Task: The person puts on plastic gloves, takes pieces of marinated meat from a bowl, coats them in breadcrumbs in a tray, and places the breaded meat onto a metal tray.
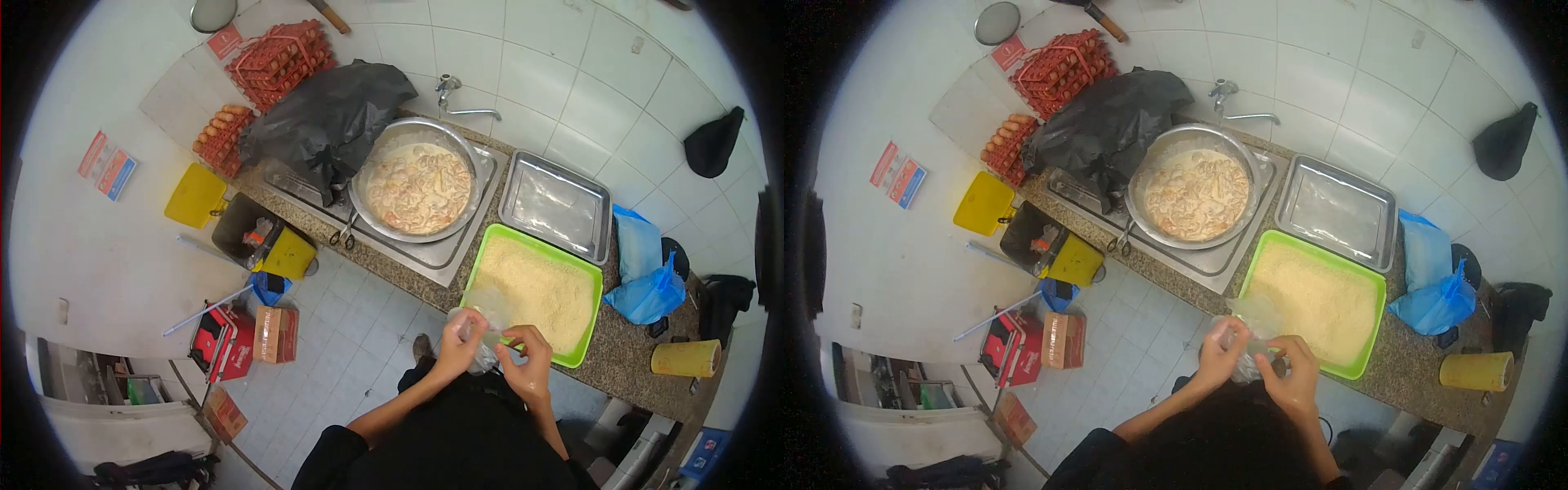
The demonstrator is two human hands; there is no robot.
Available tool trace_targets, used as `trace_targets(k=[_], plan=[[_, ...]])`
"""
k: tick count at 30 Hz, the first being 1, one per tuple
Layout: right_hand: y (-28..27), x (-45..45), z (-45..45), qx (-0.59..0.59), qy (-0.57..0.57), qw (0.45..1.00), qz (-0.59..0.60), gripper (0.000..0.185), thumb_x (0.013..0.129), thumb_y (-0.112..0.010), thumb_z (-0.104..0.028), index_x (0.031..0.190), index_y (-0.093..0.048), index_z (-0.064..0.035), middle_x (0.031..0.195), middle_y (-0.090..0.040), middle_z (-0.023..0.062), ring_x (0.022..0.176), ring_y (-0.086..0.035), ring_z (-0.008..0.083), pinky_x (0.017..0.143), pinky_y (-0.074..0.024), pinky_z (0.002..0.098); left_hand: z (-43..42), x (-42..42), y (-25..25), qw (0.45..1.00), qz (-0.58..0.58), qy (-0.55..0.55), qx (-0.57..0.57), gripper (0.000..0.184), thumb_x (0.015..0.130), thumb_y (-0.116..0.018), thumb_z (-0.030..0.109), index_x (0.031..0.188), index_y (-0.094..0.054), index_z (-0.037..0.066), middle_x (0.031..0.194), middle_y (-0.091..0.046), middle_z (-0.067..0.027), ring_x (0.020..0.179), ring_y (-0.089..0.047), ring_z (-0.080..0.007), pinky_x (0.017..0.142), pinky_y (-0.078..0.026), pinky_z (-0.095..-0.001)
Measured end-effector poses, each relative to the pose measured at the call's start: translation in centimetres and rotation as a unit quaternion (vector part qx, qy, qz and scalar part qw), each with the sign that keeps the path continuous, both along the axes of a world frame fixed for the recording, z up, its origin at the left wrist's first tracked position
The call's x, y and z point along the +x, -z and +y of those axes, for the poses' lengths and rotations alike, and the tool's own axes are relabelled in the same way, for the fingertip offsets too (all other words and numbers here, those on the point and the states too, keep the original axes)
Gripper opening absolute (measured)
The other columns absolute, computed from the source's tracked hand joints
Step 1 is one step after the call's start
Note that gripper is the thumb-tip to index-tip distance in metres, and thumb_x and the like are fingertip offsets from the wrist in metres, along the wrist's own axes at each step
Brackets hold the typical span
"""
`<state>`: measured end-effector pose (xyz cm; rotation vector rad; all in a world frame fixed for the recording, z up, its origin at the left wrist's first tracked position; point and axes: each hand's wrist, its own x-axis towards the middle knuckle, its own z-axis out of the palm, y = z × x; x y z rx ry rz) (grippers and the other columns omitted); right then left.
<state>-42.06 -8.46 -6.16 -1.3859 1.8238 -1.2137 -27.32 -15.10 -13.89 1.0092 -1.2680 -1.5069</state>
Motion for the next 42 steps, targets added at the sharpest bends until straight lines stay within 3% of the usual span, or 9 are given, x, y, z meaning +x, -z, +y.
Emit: trace_targets(k=[2, 8, 11, 15, 20, 23, 27, 34, 42], plan=[[1.4, -0.3, -0.2, 0.001, 0.013, 0.996, -0.092, 0.017, 0.083, -0.084, -0.009, 0.092, -0.072, -0.0029, 0.089, -0.072, 0.0091, 0.071, -0.067, 0.0167, 0.06, -0.0496, 0.029, 0.4, -0.3, -0.9, 0.999, -0.013, 0.045, -0.027, 0.011, 0.101, -0.069, 0.012, 0.102, -0.067, 0.001, 0.098, -0.069, -0.0032, 0.097, -0.062, -0.0113, 0.086, -0.05, -0.0288], [3.1, -1.9, 0.2, 0.06, -0.008, 0.993, -0.104, 0.013, 0.087, -0.081, -0.009, 0.094, -0.072, -0.0021, 0.083, -0.074, 0.0059, 0.069, -0.067, 0.0152, 0.061, -0.0495, 0.0267, 1.6, 0.4, -1.4, 0.994, -0.035, 0.099, -0.037, 0.013, 0.097, -0.072, 0.008, 0.106, -0.073, 0.0, 0.105, -0.074, -0.0059, 0.098, -0.066, -0.0133, 0.089, -0.052, -0.0306], [3.5, -1.9, 0.9, 0.067, -0.027, 0.993, -0.088, 0.012, 0.092, -0.077, -0.011, 0.094, -0.07, -0.002, 0.083, -0.072, 0.0082, 0.072, -0.066, 0.0185, 0.065, -0.0497, 0.0302, 2.4, 0.7, -0.6, 0.997, -0.025, 0.029, 0.062, 0.014, 0.095, -0.076, 0.007, 0.105, -0.074, -0.001, 0.105, -0.074, -0.0054, 0.099, -0.066, -0.014, 0.089, -0.053, -0.0315], [2.9, -1.8, 1.1, 0.04, -0.104, 0.992, -0.053, 0.009, 0.094, -0.073, -0.01, 0.098, -0.069, -0.003, 0.089, -0.071, 0.0142, 0.08, -0.07, 0.0301, 0.074, -0.0534, 0.0386, 2.3, 1.3, -0.6, 0.982, -0.024, 0.086, 0.164, 0.017, 0.094, -0.08, 0.01, 0.104, -0.075, -0.002, 0.104, -0.074, -0.0063, 0.095, -0.067, -0.0128, 0.084, -0.053, -0.0296], [3.2, -2.2, 1.2, 0.042, -0.107, 0.992, -0.046, 0.006, 0.095, -0.068, -0.008, 0.098, -0.067, -0.0031, 0.09, -0.071, 0.0174, 0.085, -0.071, 0.0372, 0.077, -0.0549, 0.0424, 1.8, 1.5, 0.2, 0.988, -0.081, 0.079, 0.105, 0.014, 0.095, -0.079, 0.009, 0.101, -0.076, -0.003, 0.097, -0.075, -0.0063, 0.093, -0.067, -0.0123, 0.085, -0.053, -0.0292], [4.2, -2.1, 1.2, 0.042, -0.057, 0.996, -0.044, 0.005, 0.097, -0.065, -0.007, 0.097, -0.064, -0.0019, 0.083, -0.068, 0.0163, 0.076, -0.071, 0.03, 0.07, -0.0543, 0.0389, 1.6, 1.2, -0.2, 0.988, -0.124, 0.064, 0.07, 0.014, 0.096, -0.078, 0.009, 0.101, -0.076, -0.003, 0.096, -0.076, -0.007, 0.093, -0.067, -0.0123, 0.085, -0.052, -0.0289], [6.4, -2.5, 1.0, 0.017, 0.041, 0.987, -0.155, 0.007, 0.1, -0.063, -0.006, 0.102, -0.058, -0.0011, 0.076, -0.062, 0.009, 0.07, -0.061, 0.0118, 0.057, -0.0477, 0.0293, 1.0, 0.7, 0.5, 0.988, -0.15, 0.008, 0.022, 0.012, 0.093, -0.08, 0.007, 0.099, -0.076, -0.002, 0.096, -0.074, -0.0058, 0.093, -0.064, -0.0124, 0.086, -0.051, -0.0294], [6.2, -4.2, 1.6, -0.003, -0.068, 0.987, -0.147, 0.015, 0.095, -0.071, -0.007, 0.105, -0.06, -0.0029, 0.088, -0.067, 0.0059, 0.076, -0.065, 0.0142, 0.063, -0.0498, 0.0309, 1.0, -1.7, -0.1, 0.989, -0.111, 0.095, 0.004, 0.012, 0.097, -0.075, 0.009, 0.097, -0.071, -0.002, 0.093, -0.07, -0.0019, 0.089, -0.061, -0.0095, 0.08, -0.049, -0.0272], [6.6, -6.5, 4.1, 0.001, -0.03, 0.96, -0.277, 0.022, 0.093, -0.079, -0.011, 0.111, -0.068, -0.0045, 0.095, -0.07, 0.0001, 0.085, -0.065, 0.0107, 0.068, -0.0501, 0.027, 2.3, -3.0, -1.2, 0.977, -0.06, 0.19, 0.073, 0.009, 0.095, -0.077, 0.005, 0.096, -0.069, 0.003, 0.087, -0.067, 0.0012, 0.083, -0.058, -0.0062, 0.072, -0.046, -0.0262]])
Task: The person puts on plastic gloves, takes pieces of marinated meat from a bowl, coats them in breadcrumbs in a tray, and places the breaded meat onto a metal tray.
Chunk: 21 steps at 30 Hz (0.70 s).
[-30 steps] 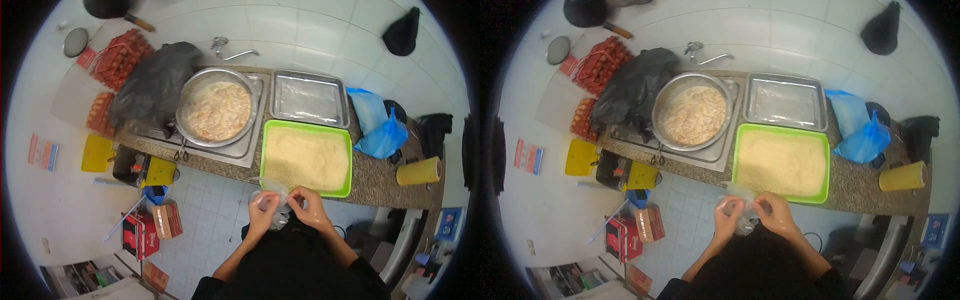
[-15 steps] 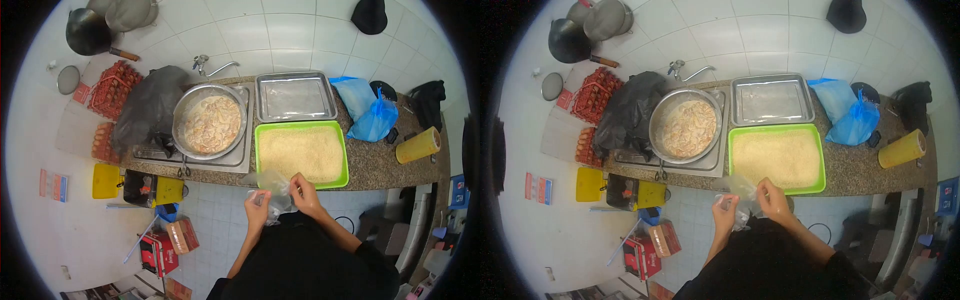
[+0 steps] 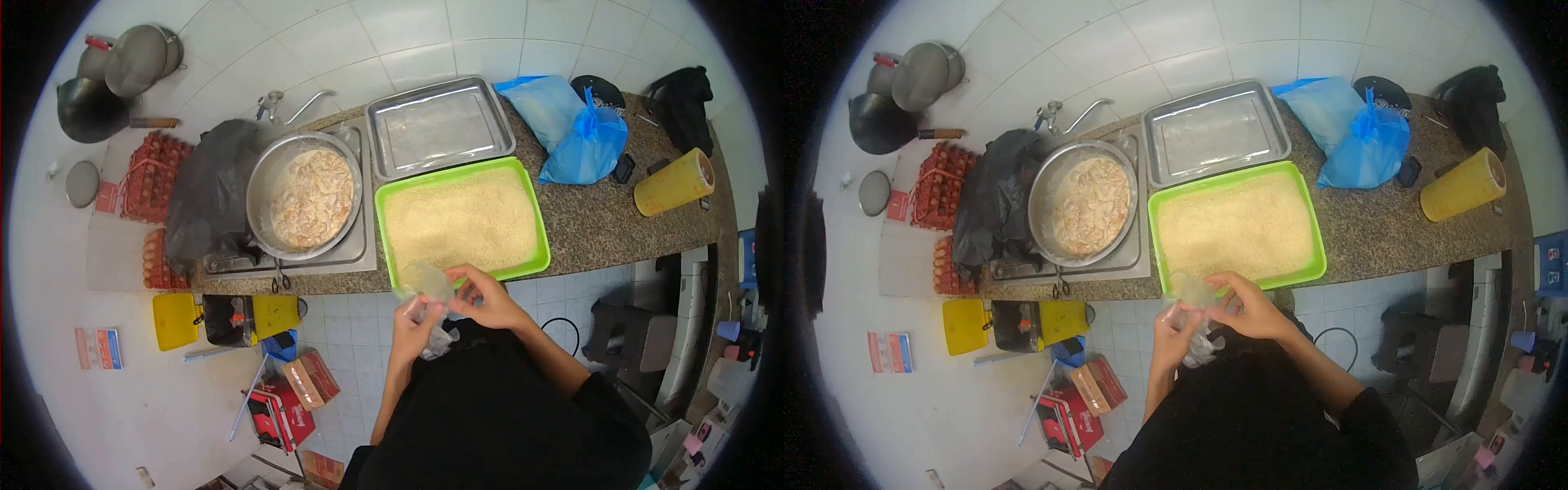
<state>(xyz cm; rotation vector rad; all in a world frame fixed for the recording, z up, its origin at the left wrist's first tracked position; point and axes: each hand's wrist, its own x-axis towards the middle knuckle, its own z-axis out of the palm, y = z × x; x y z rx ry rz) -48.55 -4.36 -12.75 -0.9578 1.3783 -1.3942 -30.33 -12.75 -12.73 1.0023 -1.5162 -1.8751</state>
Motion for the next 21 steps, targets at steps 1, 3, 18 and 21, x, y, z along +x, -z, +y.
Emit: trace_targets(k=[1, 3, 18, 21], plan=[[1.0, -0.5, 0.3, -0.012, -0.027, 1.0, -0.008, 0.02, 0.093, -0.078, -0.011, 0.11, -0.069, -0.0043, 0.095, -0.071, 0.0, 0.085, -0.065, 0.01, 0.068, -0.0501, 0.0265, 0.1, -0.3, -0.1, 0.999, -0.016, 0.026, -0.022, 0.009, 0.096, -0.077, 0.006, 0.096, -0.069, 0.002, 0.087, -0.067, 0.0008, 0.083, -0.057, -0.0062, 0.072, -0.046, -0.026], [3.1, -1.3, 0.7, -0.019, -0.031, 0.999, -0.021, 0.015, 0.095, -0.077, -0.011, 0.107, -0.071, -0.004, 0.095, -0.072, 0.0004, 0.084, -0.065, 0.0094, 0.068, -0.0502, 0.026, 0.2, -0.6, -0.3, 0.994, -0.052, 0.071, -0.064, 0.009, 0.097, -0.076, 0.007, 0.096, -0.068, 0.002, 0.087, -0.067, 0.0002, 0.082, -0.057, -0.0061, 0.071, -0.045, -0.0255], [-5.6, -2.4, 2.3, -0.004, 0.057, 0.974, 0.218, 0.045, 0.092, -0.075, -0.01, 0.134, -0.064, -0.0037, 0.091, -0.068, 0.0097, 0.066, -0.061, 0.0171, 0.054, -0.045, 0.0299, 0.9, -4.4, -0.8, 0.929, -0.157, -0.153, -0.297, 0.017, 0.096, -0.073, 0.01, 0.106, -0.076, -0.003, 0.083, -0.069, -0.0162, 0.074, -0.068, -0.0287, 0.068, -0.05, -0.0353], [-3.8, -2.1, 1.5, 0.06, -0.029, 0.985, 0.16, 0.04, 0.097, -0.067, -0.009, 0.136, -0.065, -0.0031, 0.067, -0.06, 0.005, 0.055, -0.055, 0.0151, 0.052, -0.0435, 0.0297, 1.7, -4.9, -2.6, 0.903, -0.176, -0.144, -0.363, 0.016, 0.094, -0.072, 0.005, 0.107, -0.076, -0.001, 0.086, -0.071, -0.0156, 0.077, -0.069, -0.0315, 0.069, -0.054, -0.0382]])
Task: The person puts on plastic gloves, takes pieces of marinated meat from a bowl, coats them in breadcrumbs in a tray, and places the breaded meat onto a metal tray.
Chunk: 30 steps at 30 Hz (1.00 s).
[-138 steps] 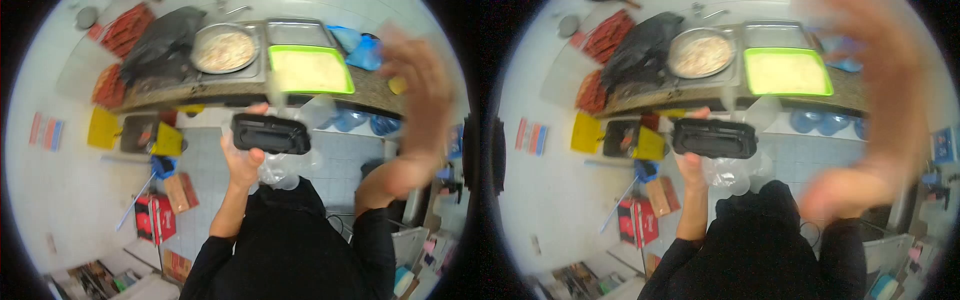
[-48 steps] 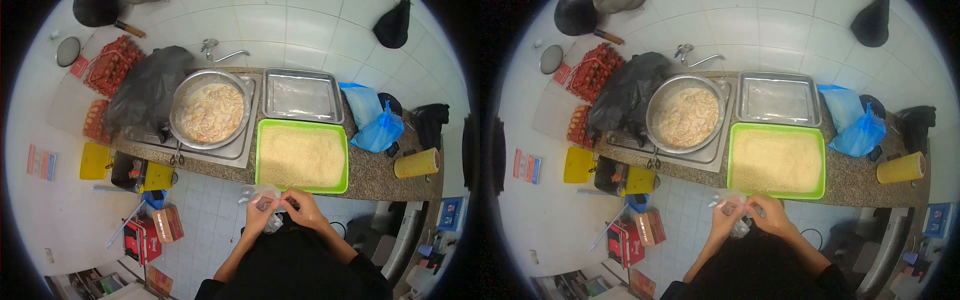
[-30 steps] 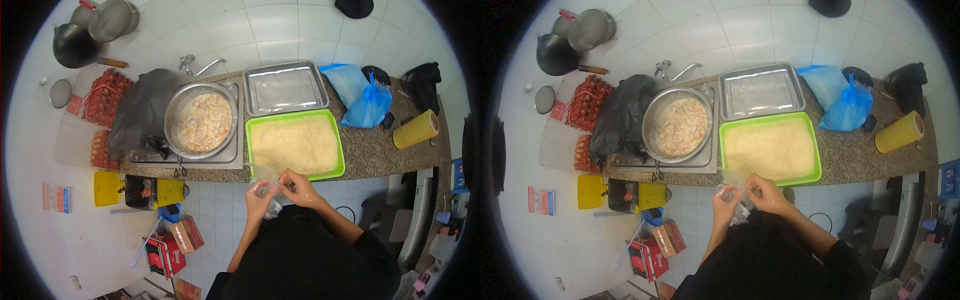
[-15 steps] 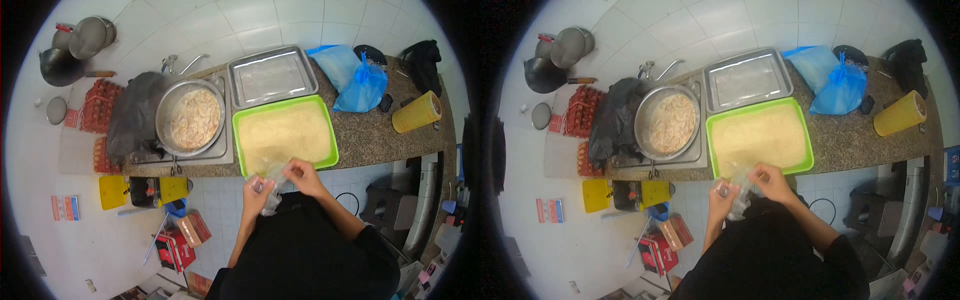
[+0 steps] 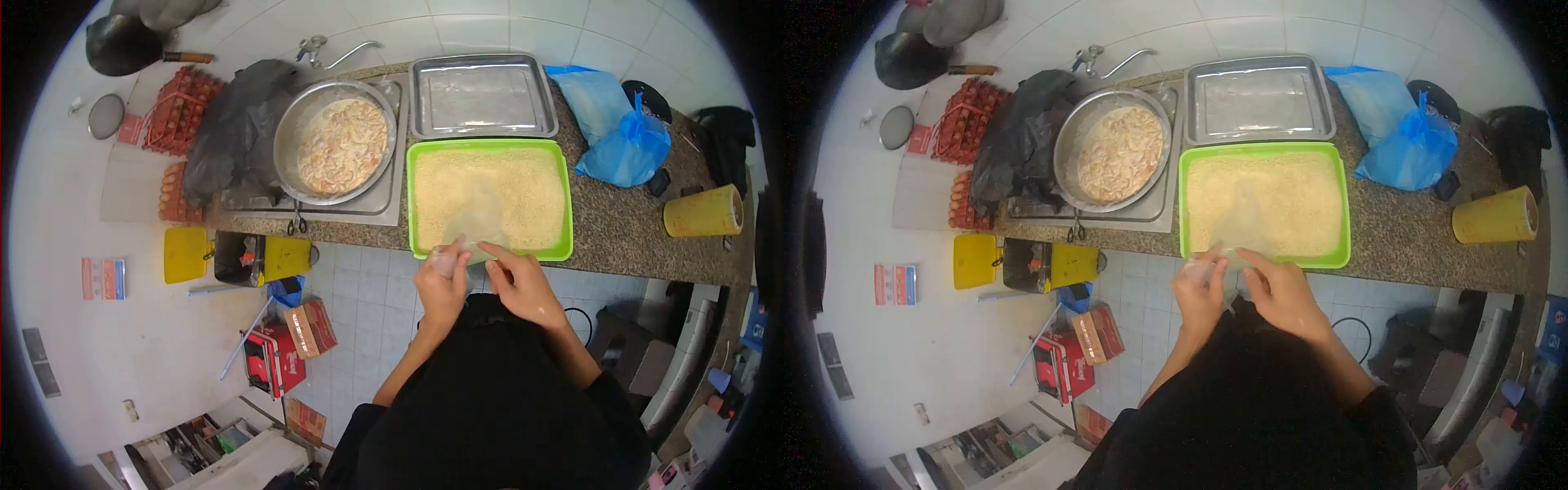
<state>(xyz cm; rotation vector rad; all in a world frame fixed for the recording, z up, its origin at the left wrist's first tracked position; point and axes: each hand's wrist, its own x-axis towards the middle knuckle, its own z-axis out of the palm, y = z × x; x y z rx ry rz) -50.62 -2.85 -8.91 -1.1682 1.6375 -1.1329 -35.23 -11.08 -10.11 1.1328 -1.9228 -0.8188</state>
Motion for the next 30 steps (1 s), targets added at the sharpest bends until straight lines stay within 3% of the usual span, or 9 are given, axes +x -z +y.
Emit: trace_targets(k=[1, 6, 10, 13, 16, 19, 24, 28, 30], plan=[[1.4, 0.1, -0.7, 0.021, -0.009, 0.999, -0.022, 0.039, 0.099, -0.064, -0.008, 0.137, -0.065, -0.003, 0.061, -0.057, 0.0033, 0.052, -0.053, 0.0141, 0.052, -0.0432, 0.0294, 0.0, 0.3, 0.0, 0.999, -0.004, 0.029, -0.039, 0.016, 0.092, -0.073, 0.004, 0.106, -0.077, 0.0, 0.088, -0.071, -0.0155, 0.077, -0.07, -0.0315, 0.068, -0.055, -0.0381], [6.0, 0.6, -3.8, 0.024, 0.074, 0.949, -0.306, 0.036, 0.107, -0.058, -0.018, 0.14, -0.063, -0.0024, 0.081, -0.068, 0.0026, 0.065, -0.062, 0.0137, 0.058, -0.049, 0.0318, 0.8, 0.6, 0.9, 0.98, -0.039, 0.128, -0.145, 0.028, 0.082, -0.075, -0.002, 0.109, -0.077, 0.008, 0.09, -0.072, -0.0128, 0.078, -0.071, -0.0328, 0.065, -0.056, -0.0405], [9.0, 2.5, -6.7, -0.03, 0.139, 0.826, -0.546, 0.042, 0.111, -0.055, -0.037, 0.132, -0.065, -0.0021, 0.105, -0.071, 0.0078, 0.089, -0.068, 0.0183, 0.078, -0.0562, 0.035, 0.3, 0.0, 0.5, 0.984, -0.074, 0.097, -0.131, 0.021, 0.086, -0.072, 0.003, 0.105, -0.072, 0.011, 0.086, -0.068, -0.0119, 0.074, -0.069, -0.0338, 0.062, -0.055, -0.0432], [8.3, 2.4, -8.2, -0.008, 0.081, 0.783, -0.616, 0.05, 0.11, -0.052, -0.047, 0.126, -0.064, -0.0009, 0.121, -0.07, 0.0146, 0.113, -0.067, 0.0244, 0.098, -0.0548, 0.0414, -0.3, -0.1, 1.8, 0.984, -0.119, 0.08, -0.105, 0.013, 0.091, -0.069, 0.009, 0.104, -0.067, 0.012, 0.087, -0.067, -0.0129, 0.072, -0.069, -0.0374, 0.059, -0.054, -0.0472], [10.1, 1.6, -8.2, 0.031, -0.02, 0.686, -0.727, 0.065, 0.11, -0.044, -0.055, 0.137, -0.059, 0.0026, 0.134, -0.066, 0.0189, 0.13, -0.061, 0.0315, 0.111, -0.0486, 0.0468, -0.3, -0.2, 1.7, 0.983, -0.161, 0.053, -0.073, 0.012, 0.094, -0.065, 0.014, 0.106, -0.063, 0.011, 0.089, -0.068, -0.0145, 0.072, -0.069, -0.0405, 0.058, -0.054, -0.0506], [10.5, 1.3, -8.3, 0.009, -0.126, 0.718, -0.684, 0.075, 0.111, -0.038, -0.058, 0.148, -0.051, 0.0055, 0.142, -0.062, 0.0201, 0.141, -0.051, 0.0321, 0.118, -0.0417, 0.0478, 0.0, 0.0, 3.4, 0.982, -0.18, 0.028, -0.053, 0.014, 0.096, -0.064, 0.017, 0.107, -0.061, 0.009, 0.09, -0.069, -0.0154, 0.071, -0.07, -0.0418, 0.058, -0.054, -0.0529], [12.5, 1.3, -8.9, 0.028, -0.102, 0.762, -0.639, 0.077, 0.111, -0.033, -0.058, 0.157, -0.04, 0.0039, 0.157, -0.051, 0.019, 0.148, -0.044, 0.0315, 0.121, -0.0381, 0.0476, 0.5, 0.8, 5.4, 0.975, -0.213, 0.043, -0.039, 0.011, 0.098, -0.061, 0.018, 0.1, -0.058, 0.008, 0.09, -0.069, -0.0153, 0.071, -0.07, -0.0428, 0.059, -0.055, -0.0547], [14.7, 2.3, -9.8, 0.001, -0.002, 0.842, -0.54, 0.075, 0.112, -0.028, -0.058, 0.161, -0.036, -0.0011, 0.169, -0.035, 0.0168, 0.153, -0.038, 0.0332, 0.124, -0.0347, 0.0502, 0.5, 0.7, 5.1, 0.958, -0.281, 0.055, -0.024, 0.018, 0.086, -0.065, 0.004, 0.104, -0.061, 0.003, 0.094, -0.07, -0.0158, 0.08, -0.075, -0.0351, 0.063, -0.061, -0.0459], [14.4, 2.7, -9.8, -0.008, 0.013, 0.793, -0.609, 0.074, 0.112, -0.03, -0.057, 0.162, -0.036, -0.0028, 0.171, -0.032, 0.0164, 0.154, -0.035, 0.035, 0.124, -0.0336, 0.0534, 0.4, 0.6, 5.7, 0.958, -0.281, 0.043, -0.029, 0.016, 0.087, -0.065, 0.004, 0.102, -0.062, 0.002, 0.093, -0.07, -0.0156, 0.079, -0.075, -0.0342, 0.063, -0.061, -0.0453]])
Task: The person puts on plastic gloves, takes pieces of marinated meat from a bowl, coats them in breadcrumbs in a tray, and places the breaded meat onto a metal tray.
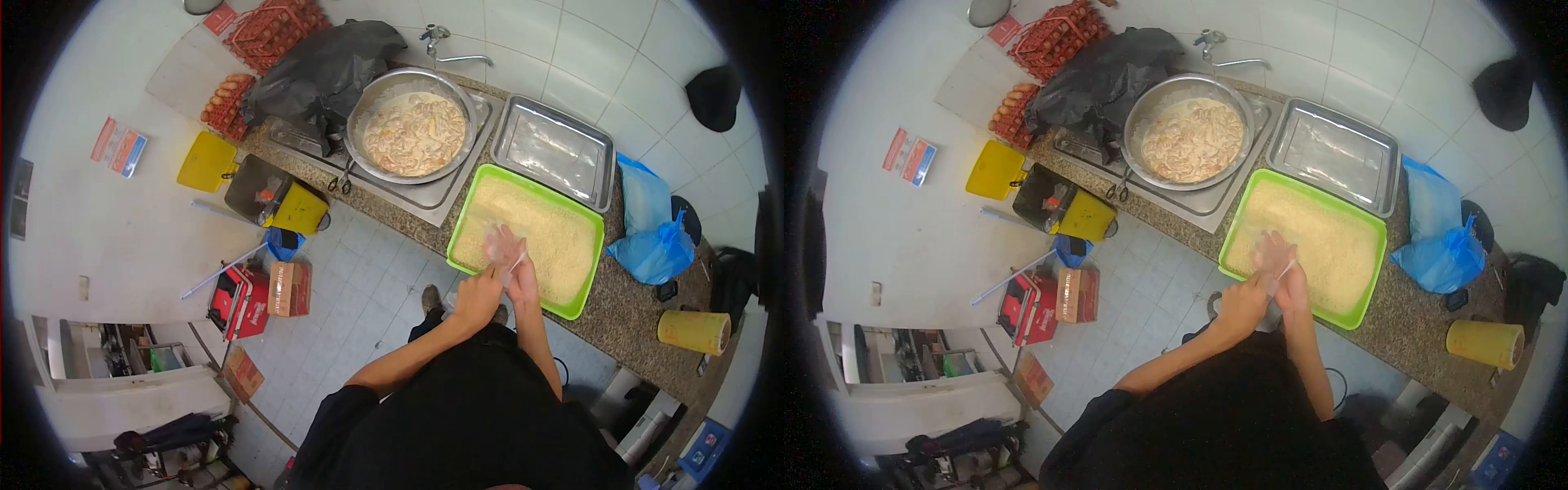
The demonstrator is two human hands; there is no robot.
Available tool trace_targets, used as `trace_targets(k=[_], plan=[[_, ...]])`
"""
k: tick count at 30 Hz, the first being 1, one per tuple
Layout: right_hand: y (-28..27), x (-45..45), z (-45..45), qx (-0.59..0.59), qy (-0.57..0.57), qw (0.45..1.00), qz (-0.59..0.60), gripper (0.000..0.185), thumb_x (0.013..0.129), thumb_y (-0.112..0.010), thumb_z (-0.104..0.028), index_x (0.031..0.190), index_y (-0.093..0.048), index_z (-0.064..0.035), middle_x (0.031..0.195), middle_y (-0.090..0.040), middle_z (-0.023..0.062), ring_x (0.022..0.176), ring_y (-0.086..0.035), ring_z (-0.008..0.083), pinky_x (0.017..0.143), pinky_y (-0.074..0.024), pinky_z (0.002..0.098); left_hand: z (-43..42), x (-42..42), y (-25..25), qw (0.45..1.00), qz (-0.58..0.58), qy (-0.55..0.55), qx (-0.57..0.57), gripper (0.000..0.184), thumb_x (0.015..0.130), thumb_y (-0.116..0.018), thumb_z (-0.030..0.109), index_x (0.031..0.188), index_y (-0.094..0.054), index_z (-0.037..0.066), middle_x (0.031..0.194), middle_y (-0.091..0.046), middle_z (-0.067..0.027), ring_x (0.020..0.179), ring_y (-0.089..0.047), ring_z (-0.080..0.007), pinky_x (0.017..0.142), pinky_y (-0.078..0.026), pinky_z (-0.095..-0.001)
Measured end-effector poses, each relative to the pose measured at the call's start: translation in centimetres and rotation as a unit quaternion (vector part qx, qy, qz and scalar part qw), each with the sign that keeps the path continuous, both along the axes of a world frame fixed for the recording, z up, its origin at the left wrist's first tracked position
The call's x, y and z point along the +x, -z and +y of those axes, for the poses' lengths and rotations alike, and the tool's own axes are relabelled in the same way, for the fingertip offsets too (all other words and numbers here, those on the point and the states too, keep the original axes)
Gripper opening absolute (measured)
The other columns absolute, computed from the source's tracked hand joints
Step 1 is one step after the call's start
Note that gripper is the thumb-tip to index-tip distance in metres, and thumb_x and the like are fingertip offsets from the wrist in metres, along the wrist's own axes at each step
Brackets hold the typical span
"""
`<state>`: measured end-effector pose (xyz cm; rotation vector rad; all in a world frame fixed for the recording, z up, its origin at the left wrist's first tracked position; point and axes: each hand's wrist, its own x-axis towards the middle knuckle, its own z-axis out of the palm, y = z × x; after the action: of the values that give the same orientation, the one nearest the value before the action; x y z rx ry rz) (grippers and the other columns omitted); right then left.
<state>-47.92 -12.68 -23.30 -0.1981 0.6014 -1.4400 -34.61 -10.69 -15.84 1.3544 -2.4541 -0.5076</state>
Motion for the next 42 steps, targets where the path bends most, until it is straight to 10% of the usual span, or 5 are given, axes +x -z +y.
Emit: trace_targets(k=[4, 12, 17, 30, 42], plan=[[-1.0, -0.7, 0.4, -0.096, -0.097, 0.976, -0.172, 0.071, 0.111, -0.038, -0.054, 0.162, -0.035, -0.0036, 0.17, -0.034, 0.0168, 0.153, -0.036, 0.0381, 0.123, -0.0341, 0.0594, 0.1, -0.2, 1.3, 0.999, -0.005, -0.027, 0.024, 0.019, 0.094, -0.067, 0.019, 0.1, -0.062, 0.002, 0.093, -0.069, -0.0183, 0.074, -0.072, -0.0422, 0.061, -0.058, -0.0537], [3.2, -0.6, 0.2, -0.018, 0.064, 0.997, -0.034, 0.068, 0.113, -0.032, -0.044, 0.164, -0.029, 0.0007, 0.161, -0.045, 0.0198, 0.147, -0.044, 0.0409, 0.122, -0.0349, 0.0577, 1.2, 0.2, 1.5, 0.987, 0.091, -0.016, 0.128, 0.021, 0.098, -0.065, 0.021, 0.1, -0.065, -0.001, 0.095, -0.071, -0.0236, 0.082, -0.07, -0.0479, 0.071, -0.056, -0.0579], [2.7, -1.3, 0.5, -0.1, -0.077, 0.955, -0.267, 0.073, 0.11, -0.035, -0.045, 0.164, -0.025, 0.0034, 0.165, -0.037, 0.0246, 0.152, -0.036, 0.0413, 0.125, -0.0297, 0.0571, 1.3, 0.2, 1.7, 0.986, 0.109, -0.017, 0.125, 0.028, 0.094, -0.069, 0.022, 0.105, -0.066, -0.003, 0.096, -0.071, -0.0264, 0.084, -0.07, -0.0483, 0.071, -0.056, -0.0581], [-4.2, -3.2, 2.1, -0.218, -0.202, 0.954, -0.046, 0.085, 0.104, -0.046, -0.059, 0.156, -0.039, 0.0084, 0.158, -0.046, 0.0265, 0.151, -0.039, 0.0401, 0.124, -0.0273, 0.0639, -3.1, 5.7, 2.7, 0.866, 0.386, -0.143, 0.284, 0.019, 0.09, -0.082, 0.012, 0.084, -0.068, 0.001, 0.085, -0.072, -0.004, 0.084, -0.063, -0.0106, 0.077, -0.05, -0.0307], [-5.7, -3.0, 2.5, -0.107, -0.131, 0.972, 0.164, 0.074, 0.106, -0.052, -0.059, 0.146, -0.053, 0.0024, 0.148, -0.058, 0.0235, 0.14, -0.054, 0.0378, 0.118, -0.0432, 0.0561, -4.0, 6.1, 3.9, 0.734, 0.53, -0.26, 0.336, 0.024, 0.089, -0.086, 0.01, 0.08, -0.064, 0.005, 0.084, -0.069, -0.0025, 0.077, -0.061, -0.0101, 0.066, -0.049, -0.0298]])
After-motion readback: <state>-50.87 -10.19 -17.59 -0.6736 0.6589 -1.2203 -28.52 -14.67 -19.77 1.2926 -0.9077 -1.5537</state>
